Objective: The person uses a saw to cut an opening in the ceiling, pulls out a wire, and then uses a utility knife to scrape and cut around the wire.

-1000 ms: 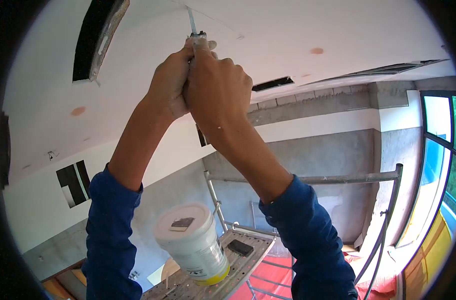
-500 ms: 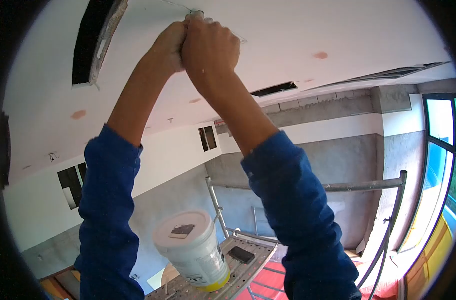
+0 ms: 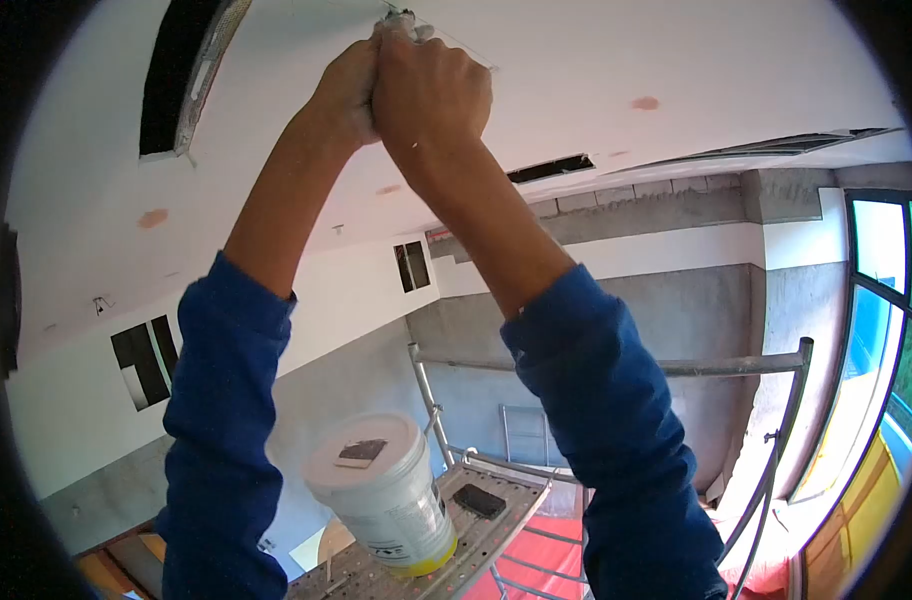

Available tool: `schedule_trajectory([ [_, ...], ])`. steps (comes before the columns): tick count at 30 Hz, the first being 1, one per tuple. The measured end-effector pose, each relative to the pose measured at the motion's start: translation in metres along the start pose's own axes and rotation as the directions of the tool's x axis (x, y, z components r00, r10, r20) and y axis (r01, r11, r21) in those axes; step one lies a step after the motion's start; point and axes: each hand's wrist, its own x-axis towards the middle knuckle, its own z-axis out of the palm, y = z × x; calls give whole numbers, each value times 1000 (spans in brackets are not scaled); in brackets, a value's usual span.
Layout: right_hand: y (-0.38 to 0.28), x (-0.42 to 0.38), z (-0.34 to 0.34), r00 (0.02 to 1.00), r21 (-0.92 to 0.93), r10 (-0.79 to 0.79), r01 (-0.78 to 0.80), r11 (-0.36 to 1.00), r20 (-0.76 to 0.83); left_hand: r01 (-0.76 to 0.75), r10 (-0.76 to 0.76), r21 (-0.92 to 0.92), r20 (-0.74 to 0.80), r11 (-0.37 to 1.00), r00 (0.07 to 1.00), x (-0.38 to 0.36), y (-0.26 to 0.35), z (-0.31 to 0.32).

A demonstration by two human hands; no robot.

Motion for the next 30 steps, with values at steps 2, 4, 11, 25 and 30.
schedule_trajectory([
  [2,-5,-18,-19,1000,-2,16,-16,1000,0,24,-24,-88,11,996,1000,-19,-4,6],
  [4,-9,-40,-31,993,-18,37,-35,999,115,-20,17,-96,-41,995,999,-51,-17,13],
  [11,4,5,5,1000,42,-2,4,999,-29,-11,10,-11,-102,1000,995,1,2,7],
  [25,4,-19,-11,999,43,36,-35,998,-5,2,2,26,-125,1000,992,-24,-7,17],
  [30,9,10,5,999,99,46,-45,994,-6,24,-10,104,-128,994,992,21,3,3],
])
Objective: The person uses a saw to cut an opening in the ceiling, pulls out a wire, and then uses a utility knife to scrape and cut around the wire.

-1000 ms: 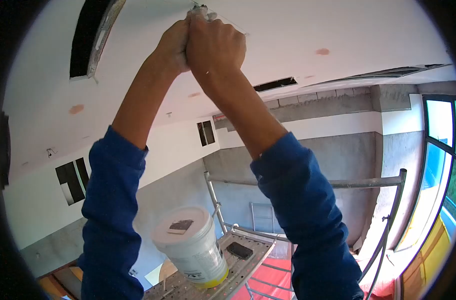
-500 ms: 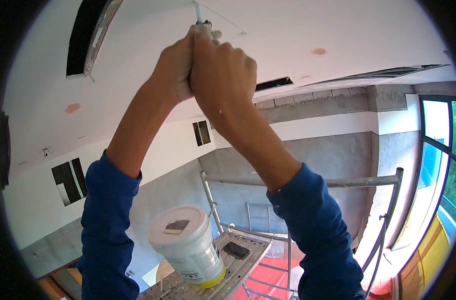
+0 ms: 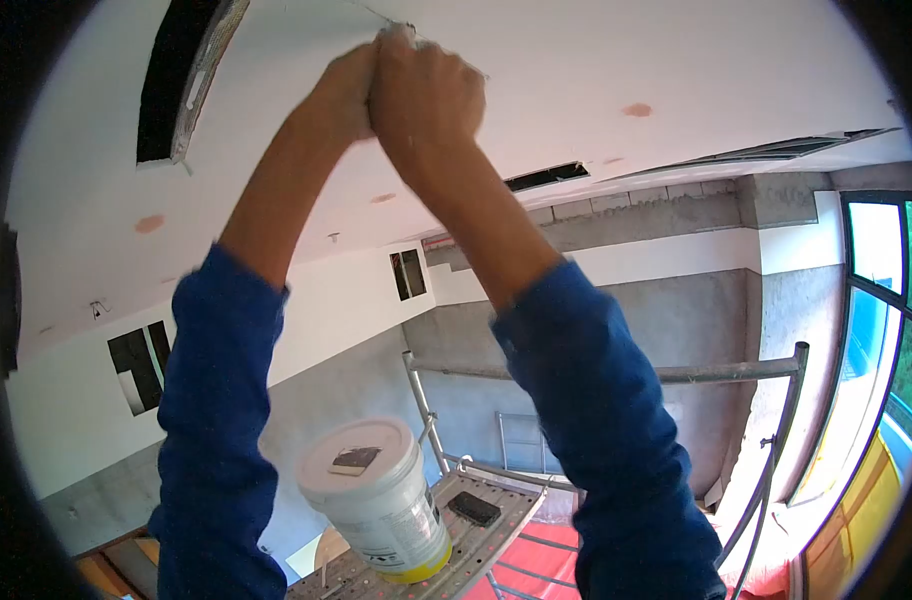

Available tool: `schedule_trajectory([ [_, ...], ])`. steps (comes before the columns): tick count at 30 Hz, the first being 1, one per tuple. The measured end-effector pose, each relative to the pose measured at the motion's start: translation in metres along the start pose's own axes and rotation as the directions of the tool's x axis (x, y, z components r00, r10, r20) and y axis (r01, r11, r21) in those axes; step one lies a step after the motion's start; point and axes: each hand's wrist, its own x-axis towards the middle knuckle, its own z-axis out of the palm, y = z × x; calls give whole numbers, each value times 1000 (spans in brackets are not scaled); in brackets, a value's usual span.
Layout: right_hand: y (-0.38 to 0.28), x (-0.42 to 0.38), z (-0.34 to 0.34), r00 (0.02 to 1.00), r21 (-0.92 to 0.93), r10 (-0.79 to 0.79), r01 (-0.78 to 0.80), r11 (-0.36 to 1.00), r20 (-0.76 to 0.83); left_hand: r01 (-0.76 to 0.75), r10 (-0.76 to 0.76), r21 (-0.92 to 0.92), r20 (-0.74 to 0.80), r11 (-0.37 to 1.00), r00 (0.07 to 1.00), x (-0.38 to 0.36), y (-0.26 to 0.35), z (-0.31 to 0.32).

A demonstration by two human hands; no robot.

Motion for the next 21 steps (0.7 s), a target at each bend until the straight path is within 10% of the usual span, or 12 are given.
schedule_trajectory([
  [8,-5,-45,-25,999,-26,-38,38,999,27,14,-14,-85,2,996,1000,-82,-20,20],
  [11,4,-23,-1,997,-67,-75,76,995,16,19,1,-143,140,990,990,-5,-18,-13],
  [21,3,-43,-19,997,-59,-6,10,998,72,6,-8,-48,-46,999,999,-56,-23,13],
])
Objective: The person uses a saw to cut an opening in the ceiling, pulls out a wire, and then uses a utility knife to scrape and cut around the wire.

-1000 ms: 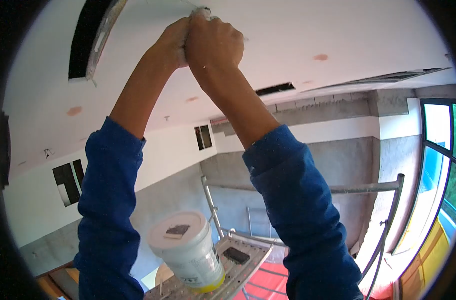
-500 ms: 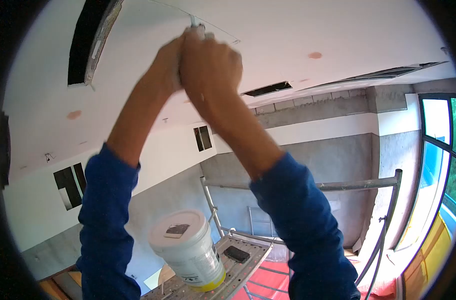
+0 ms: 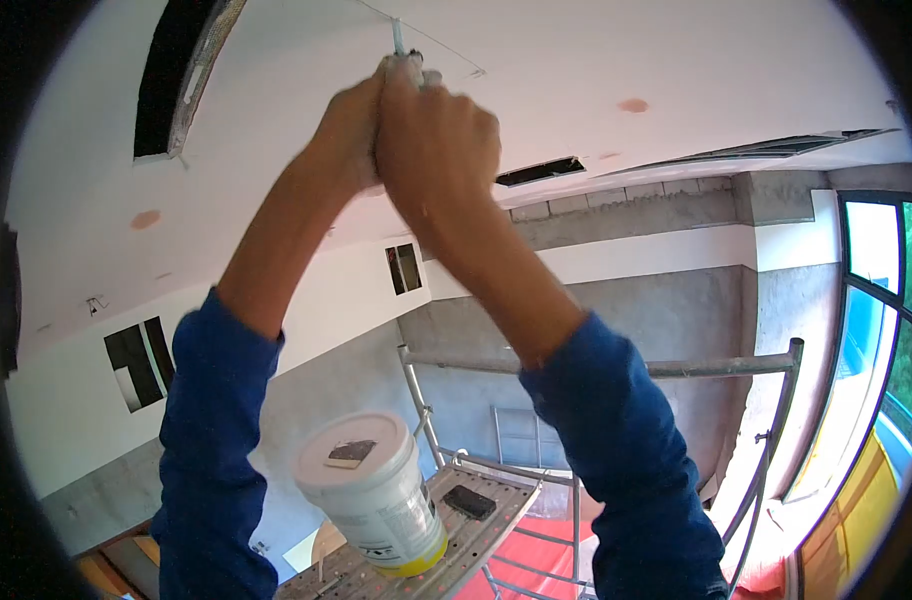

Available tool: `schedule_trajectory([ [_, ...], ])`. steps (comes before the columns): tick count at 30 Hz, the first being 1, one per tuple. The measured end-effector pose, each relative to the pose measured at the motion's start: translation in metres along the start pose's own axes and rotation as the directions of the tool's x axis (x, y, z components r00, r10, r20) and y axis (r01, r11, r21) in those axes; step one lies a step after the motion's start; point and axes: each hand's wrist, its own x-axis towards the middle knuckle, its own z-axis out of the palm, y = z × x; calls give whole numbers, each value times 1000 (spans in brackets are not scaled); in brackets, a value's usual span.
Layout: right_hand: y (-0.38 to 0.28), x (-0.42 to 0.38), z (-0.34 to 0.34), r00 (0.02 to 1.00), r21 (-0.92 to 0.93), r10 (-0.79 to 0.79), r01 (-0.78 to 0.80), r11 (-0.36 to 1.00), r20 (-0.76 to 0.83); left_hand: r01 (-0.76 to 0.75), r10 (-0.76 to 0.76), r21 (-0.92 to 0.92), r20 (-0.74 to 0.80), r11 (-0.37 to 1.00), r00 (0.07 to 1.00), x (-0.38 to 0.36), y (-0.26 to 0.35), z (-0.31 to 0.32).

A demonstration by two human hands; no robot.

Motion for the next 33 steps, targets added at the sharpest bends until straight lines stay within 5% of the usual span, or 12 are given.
schedule_trajectory([
  [3,8,53,24,996,-43,-65,62,997,-56,5,-5,46,6,999,1000,67,21,-4],
  [9,1,5,0,1000,1,0,0,1000,-19,57,-54,-57,48,997,997,26,-9,-10],
  [13,8,33,20,999,7,-28,28,1000,-40,28,-29,18,44,999,999,67,6,-12],
  [16,10,51,31,1000,-9,-23,22,1000,-12,27,-15,153,-80,988,997,60,21,2],
  [17,11,42,25,1000,13,-6,6,1000,-5,30,-30,37,16,999,999,69,13,-5],
  [21,8,2,1,999,17,41,-42,999,27,5,-2,38,-71,999,997,30,-14,-3],
  [26,25,53,30,999,106,-16,19,994,-34,-23,43,126,-158,992,986,97,5,4],
  [33,17,6,10,998,118,60,-60,991,1,7,8,103,-139,995,990,41,-24,-7],
])
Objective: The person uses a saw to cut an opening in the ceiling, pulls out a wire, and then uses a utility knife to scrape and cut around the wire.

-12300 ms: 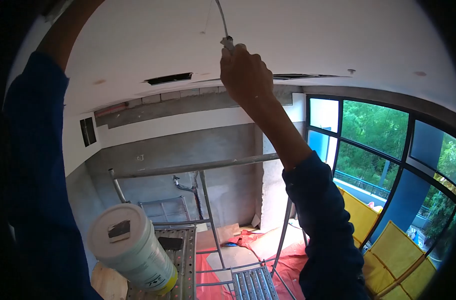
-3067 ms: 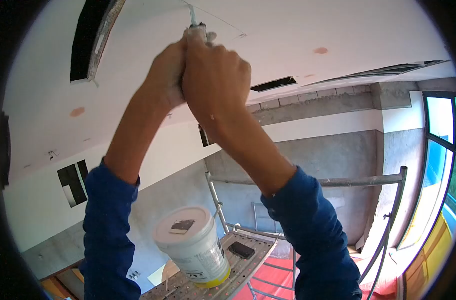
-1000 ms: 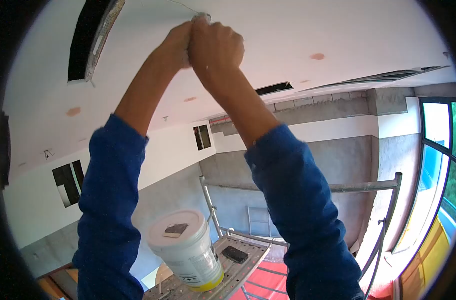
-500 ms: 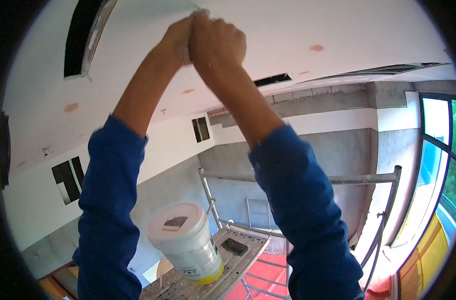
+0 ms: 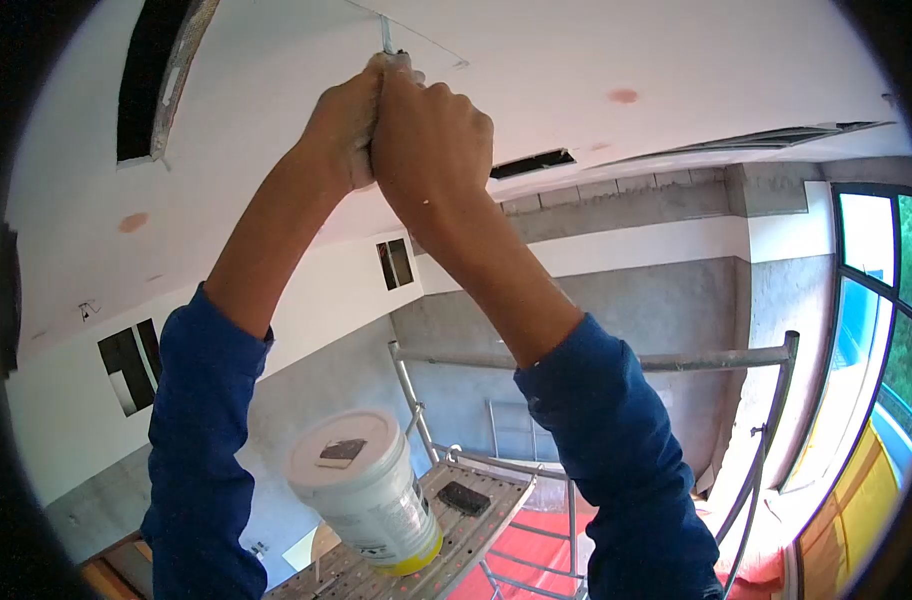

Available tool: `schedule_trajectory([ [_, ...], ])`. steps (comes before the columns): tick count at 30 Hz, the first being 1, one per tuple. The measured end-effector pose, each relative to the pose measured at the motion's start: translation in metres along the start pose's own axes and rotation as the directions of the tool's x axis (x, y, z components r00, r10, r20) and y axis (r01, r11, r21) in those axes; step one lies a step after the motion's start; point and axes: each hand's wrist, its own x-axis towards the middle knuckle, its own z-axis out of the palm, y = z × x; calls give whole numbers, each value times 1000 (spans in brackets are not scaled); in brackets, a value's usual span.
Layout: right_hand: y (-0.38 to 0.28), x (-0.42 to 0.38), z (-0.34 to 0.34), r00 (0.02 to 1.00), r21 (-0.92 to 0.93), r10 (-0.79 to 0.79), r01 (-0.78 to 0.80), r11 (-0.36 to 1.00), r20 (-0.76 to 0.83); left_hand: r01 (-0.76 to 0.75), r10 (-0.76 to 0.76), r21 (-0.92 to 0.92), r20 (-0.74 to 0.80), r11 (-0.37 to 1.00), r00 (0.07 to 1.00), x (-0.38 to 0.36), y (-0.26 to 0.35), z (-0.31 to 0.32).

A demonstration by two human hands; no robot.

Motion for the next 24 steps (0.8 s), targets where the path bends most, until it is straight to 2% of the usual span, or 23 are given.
schedule_trajectory([
  [1,-1,-1,1,1000,22,24,-24,999,6,0,1,16,-6,1000,1000,9,6,1],
  [2,4,15,11,999,33,-43,44,998,-27,4,-4,35,-9,999,1000,28,15,5],
  [3,8,30,22,1000,8,-28,28,1000,-9,10,-10,52,-11,999,1000,45,22,8],
  [4,4,43,28,1000,-16,-14,14,1000,10,-17,13,66,63,998,998,49,34,6],
  [5,3,48,32,999,-38,7,-6,999,33,-29,26,38,62,999,998,49,34,9],
  [6,8,43,35,999,21,-9,10,1000,-35,-28,27,13,53,1000,998,45,29,10],
  [9,7,27,5,999,21,2,-3,1000,45,-21,21,-23,24,1000,999,30,17,14],
  [10,11,15,3,999,0,-39,39,999,26,-9,9,-8,20,1000,1000,22,10,12],
  [12,8,9,0,999,25,-18,17,1000,33,-1,0,-36,-9,999,1000,4,4,11],
  [15,14,40,20,1000,20,-26,26,999,6,-46,53,82,-89,996,995,51,19,18],
  [17,15,53,26,999,-5,-43,43,999,-4,-59,61,37,-46,998,997,56,24,18],
  [19,18,43,30,998,-40,-39,41,998,38,-32,32,-6,-14,999,999,53,16,13],
  [22,15,6,5,998,-15,-25,26,1000,66,21,-21,-15,-21,1000,1000,0,4,16],
  [24,14,9,8,999,-17,-47,47,999,23,-41,41,-24,-16,999,999,13,1,13],
])
